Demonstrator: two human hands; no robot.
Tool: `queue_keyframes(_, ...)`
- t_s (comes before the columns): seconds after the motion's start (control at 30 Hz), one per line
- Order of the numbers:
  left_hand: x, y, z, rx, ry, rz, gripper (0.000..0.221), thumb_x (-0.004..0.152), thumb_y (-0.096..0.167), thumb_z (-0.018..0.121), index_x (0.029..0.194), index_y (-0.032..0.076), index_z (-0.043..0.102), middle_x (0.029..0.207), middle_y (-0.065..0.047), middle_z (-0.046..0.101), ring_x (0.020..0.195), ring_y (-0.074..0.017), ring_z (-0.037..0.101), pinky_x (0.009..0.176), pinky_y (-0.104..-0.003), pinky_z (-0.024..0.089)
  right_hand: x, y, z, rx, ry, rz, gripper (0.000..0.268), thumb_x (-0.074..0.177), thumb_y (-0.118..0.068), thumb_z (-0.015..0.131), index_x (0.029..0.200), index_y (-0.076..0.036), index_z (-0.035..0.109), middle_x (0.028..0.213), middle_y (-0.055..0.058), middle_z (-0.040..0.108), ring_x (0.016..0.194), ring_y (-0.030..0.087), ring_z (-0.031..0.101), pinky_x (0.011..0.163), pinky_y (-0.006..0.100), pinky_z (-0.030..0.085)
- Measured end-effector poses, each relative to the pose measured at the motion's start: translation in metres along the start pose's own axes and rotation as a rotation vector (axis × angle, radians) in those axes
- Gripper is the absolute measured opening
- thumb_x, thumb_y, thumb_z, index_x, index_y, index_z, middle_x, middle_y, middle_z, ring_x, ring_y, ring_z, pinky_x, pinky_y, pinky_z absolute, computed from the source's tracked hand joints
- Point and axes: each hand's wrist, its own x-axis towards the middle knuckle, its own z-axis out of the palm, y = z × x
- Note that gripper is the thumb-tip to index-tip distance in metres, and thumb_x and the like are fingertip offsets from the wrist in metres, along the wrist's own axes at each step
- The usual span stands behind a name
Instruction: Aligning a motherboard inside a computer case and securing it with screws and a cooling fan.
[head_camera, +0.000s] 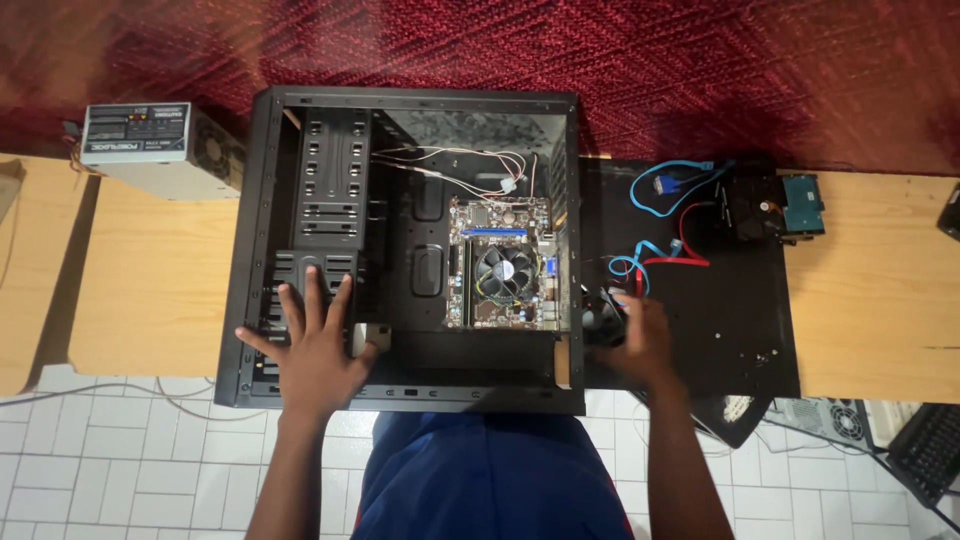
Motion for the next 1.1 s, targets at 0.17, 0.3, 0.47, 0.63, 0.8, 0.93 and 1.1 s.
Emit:
queue_keyframes(0.17, 0.0, 0.001, -0.002, -0.02, 0.009, 0.006, 0.094, 0.075, 0.052, 0.06, 0.162, 0.034, 0.029, 0.173, -0.013, 0.013, 0.156, -0.0477, 0.007, 0.099, -0.09, -0.006, -0.008, -0.038, 0.034, -0.418, 0.158, -0.127, 0.096, 0.061, -0.05, 0.081, 0.151, -0.027, 0.052, 0.138, 0.012, 0.054, 0.106, 0.038, 0.064, 0.081, 0.057, 0.057)
queue_keyframes(0.3, 0.001, -0.001, 0.0, -0.019, 0.003, -0.002, 0.094, 0.075, 0.051, 0.06, 0.162, 0.034, 0.029, 0.174, -0.012, 0.012, 0.157, -0.0473, 0.005, 0.099, -0.09, -0.006, 0.001, -0.019, 0.057, -0.194, 0.269, -0.122, 0.086, 0.07, -0.05, 0.077, 0.149, -0.024, 0.054, 0.14, 0.009, 0.052, 0.11, 0.038, 0.059, 0.087, 0.055, 0.053)
queue_keyframes(0.47, 0.003, 0.005, -0.007, 0.037, -0.029, -0.035, 0.097, 0.076, 0.051, 0.062, 0.163, 0.036, 0.022, 0.174, -0.008, 0.008, 0.157, -0.0442, 0.005, 0.1, -0.089, -0.006, 0.035, -0.029, -0.015, 0.508, 0.272, -0.108, 0.076, 0.067, -0.007, 0.084, 0.137, -0.004, 0.057, 0.117, 0.023, 0.062, 0.111, 0.043, 0.062, 0.1, 0.06, 0.05)
queue_keyframes(0.63, 0.003, 0.002, -0.006, 0.061, -0.079, -0.065, 0.096, 0.077, 0.053, 0.062, 0.162, 0.041, 0.02, 0.174, -0.004, 0.005, 0.157, -0.0406, 0.002, 0.101, -0.089, -0.007, 0.052, -0.074, -0.13, 1.494, 0.287, 0.019, 0.021, 0.096, -0.013, 0.064, 0.112, -0.025, 0.056, 0.085, -0.009, 0.052, 0.089, 0.013, 0.064, 0.113, 0.061, 0.058)
queue_keyframes(0.8, 0.003, -0.006, 0.006, 0.039, 0.016, 0.042, 0.087, 0.084, 0.058, 0.044, 0.162, 0.036, 0.013, 0.172, -0.003, -0.008, 0.155, -0.0421, -0.006, 0.096, -0.089, -0.01, 0.033, -0.109, -0.229, 1.75, 0.098, -0.256, 0.064, 0.088, -0.046, 0.074, 0.144, -0.018, 0.064, 0.147, 0.012, 0.064, 0.143, 0.038, 0.06, 0.125, 0.063, 0.046)
queue_keyframes(0.93, 0.003, -0.004, 0.013, 0.048, 0.052, 0.049, 0.092, 0.08, 0.054, 0.054, 0.162, 0.037, 0.014, 0.172, -0.003, -0.006, 0.155, -0.0411, -0.005, 0.095, -0.089, -0.011, 0.022, -0.129, -0.265, 1.506, 0.092, -0.32, 0.106, 0.069, -0.068, 0.082, 0.157, -0.017, 0.049, 0.158, 0.006, 0.054, 0.157, 0.048, 0.048, 0.144, 0.061, 0.034)
queue_keyframes(1.1, -0.003, 0.066, -0.025, -0.691, 0.298, 0.361, 0.057, 0.089, 0.026, 0.067, 0.142, 0.013, 0.054, 0.154, -0.013, 0.048, 0.147, -0.0333, 0.039, 0.121, -0.06, 0.018, 0.013, -0.142, -0.276, 1.577, -0.118, -0.577, 0.075, 0.093, -0.058, 0.083, 0.157, -0.03, 0.057, 0.14, 0.001, 0.053, 0.148, 0.046, 0.048, 0.139, 0.074, 0.034)
